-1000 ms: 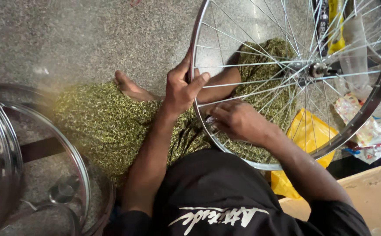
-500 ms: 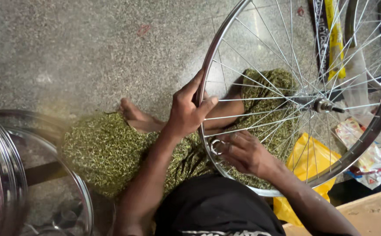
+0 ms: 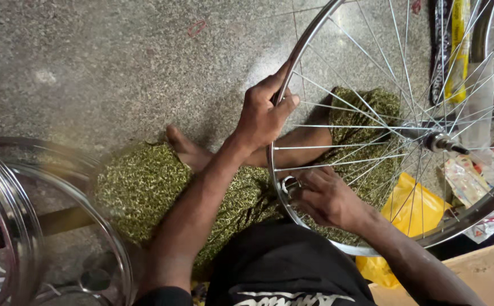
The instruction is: The person inserts metal spokes through the holes of a bicycle wheel rim and hub, then attaches and tightens metal spoke nipples by hand.
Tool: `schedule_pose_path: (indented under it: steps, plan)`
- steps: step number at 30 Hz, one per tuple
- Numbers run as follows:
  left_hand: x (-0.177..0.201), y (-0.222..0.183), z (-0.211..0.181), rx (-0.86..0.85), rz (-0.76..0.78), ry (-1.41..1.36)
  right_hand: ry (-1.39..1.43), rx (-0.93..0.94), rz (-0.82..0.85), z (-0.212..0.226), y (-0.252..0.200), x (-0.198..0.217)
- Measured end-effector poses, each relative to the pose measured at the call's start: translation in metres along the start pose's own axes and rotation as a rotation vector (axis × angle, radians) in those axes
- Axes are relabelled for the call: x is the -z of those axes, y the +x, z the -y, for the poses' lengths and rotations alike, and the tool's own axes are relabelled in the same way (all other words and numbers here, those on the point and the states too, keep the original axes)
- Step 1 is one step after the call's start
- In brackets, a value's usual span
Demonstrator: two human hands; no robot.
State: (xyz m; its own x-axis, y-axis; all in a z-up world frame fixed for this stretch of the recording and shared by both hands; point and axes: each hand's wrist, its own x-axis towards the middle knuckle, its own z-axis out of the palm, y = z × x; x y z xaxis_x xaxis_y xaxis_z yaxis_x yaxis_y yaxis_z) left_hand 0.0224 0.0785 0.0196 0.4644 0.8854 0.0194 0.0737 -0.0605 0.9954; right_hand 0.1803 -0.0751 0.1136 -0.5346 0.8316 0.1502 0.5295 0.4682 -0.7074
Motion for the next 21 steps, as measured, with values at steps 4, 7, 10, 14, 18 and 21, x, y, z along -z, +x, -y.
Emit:
schedule_pose_path:
  steps: [4, 7, 10, 14, 18, 21]
  plan:
    - [-0.002, -0.001, 0.003, -0.057, -0.033, -0.008, -0.119, -0.117, 0.111, -0.015, -0.006, -0.014]
    - [-0.003, -0.002, 0.007, -0.006, -0.011, -0.033, -0.320, -0.415, 0.377, -0.020, -0.006, -0.038]
    - [-0.002, -0.001, 0.012, -0.043, -0.005, -0.033, -0.310, -0.539, 0.519, -0.023, 0.005, -0.038]
    - [0.001, 0.007, 0.024, -0.038, 0.009, -0.024, 0.149, -0.373, 0.204, -0.022, 0.014, -0.009]
    - [-0.002, 0.002, 0.027, -0.074, -0.002, -0.033, -0.108, -0.032, 0.097, -0.014, 0.004, -0.009]
    - [-0.002, 0.000, 0.025, -0.067, -0.012, -0.013, -0.146, 0.086, 0.120, -0.026, -0.010, -0.012]
